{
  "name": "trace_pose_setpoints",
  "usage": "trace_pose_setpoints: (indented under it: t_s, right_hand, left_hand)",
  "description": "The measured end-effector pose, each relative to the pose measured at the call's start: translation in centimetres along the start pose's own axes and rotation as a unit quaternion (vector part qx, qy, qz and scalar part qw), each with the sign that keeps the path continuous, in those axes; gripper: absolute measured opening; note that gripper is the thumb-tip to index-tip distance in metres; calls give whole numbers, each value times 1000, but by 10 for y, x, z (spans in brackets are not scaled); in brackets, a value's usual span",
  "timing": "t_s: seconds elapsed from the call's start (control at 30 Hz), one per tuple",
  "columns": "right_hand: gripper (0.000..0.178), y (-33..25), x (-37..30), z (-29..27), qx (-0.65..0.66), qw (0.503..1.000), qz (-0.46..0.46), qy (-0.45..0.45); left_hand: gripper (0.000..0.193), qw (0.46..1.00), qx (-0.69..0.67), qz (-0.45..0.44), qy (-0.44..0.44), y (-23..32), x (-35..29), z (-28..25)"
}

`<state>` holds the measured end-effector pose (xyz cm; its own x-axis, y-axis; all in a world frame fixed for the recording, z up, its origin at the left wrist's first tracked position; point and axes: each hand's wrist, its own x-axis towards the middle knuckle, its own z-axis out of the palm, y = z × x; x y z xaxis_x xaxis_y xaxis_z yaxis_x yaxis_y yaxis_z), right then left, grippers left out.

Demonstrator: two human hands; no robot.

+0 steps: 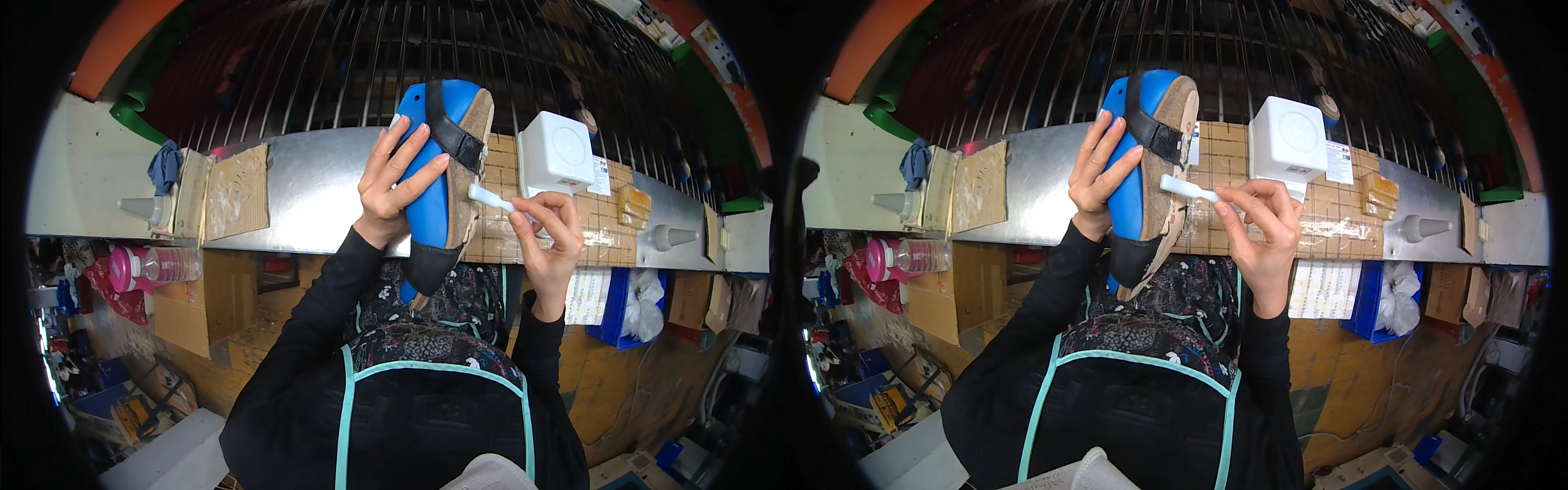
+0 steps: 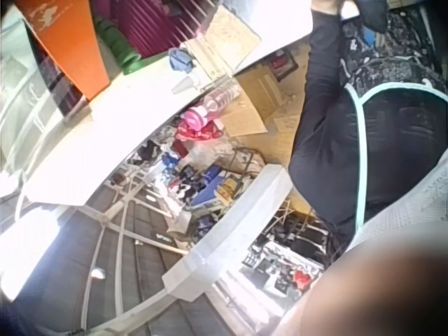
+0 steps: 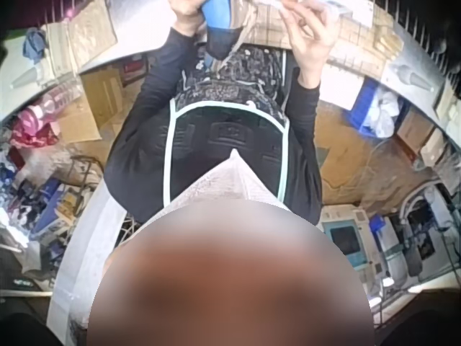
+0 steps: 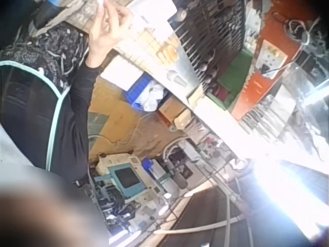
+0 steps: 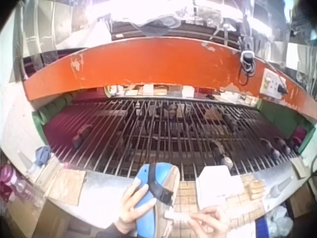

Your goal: The person holds a blue and black sandal and uses a small brush to apply white glue from a container onto the sandal's sole and strap areas. The person repeatedly dips the brush into the glue and spreads it across the sandal surfaces.

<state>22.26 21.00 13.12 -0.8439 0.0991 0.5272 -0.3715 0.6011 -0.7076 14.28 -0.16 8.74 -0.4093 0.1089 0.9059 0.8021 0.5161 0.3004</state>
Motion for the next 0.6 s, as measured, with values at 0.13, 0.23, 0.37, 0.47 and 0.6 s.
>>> trace_pose_setpoints:
  t_s: [0.13, 0.23, 0.37, 0.47, 0.6]
  right_hand:
    - [17, 0, -5, 1, 33, 999, 20, -1]
    - [17, -1, -8, 3, 53, 998, 28, 4]
    - [17, -2, -13, 6, 98, 993, 56, 15]
    - [17, -2, -16, 7, 103, 993, 48, 12]
    - [18, -3, -19, 7, 113, 992, 50, 15]
  left_hand:
    - [45, 1000, 1, 0, 10, -3, 2, 3]
    - [44, 1000, 7, 2, 18, -6, 4, 4]
    - [43, 999, 11, 0, 31, -9, 7, 7]
    - [43, 999, 10, -6, 43, -9, 9, 9]
    - [43, 999, 17, -4, 51, -9, 12, 11]
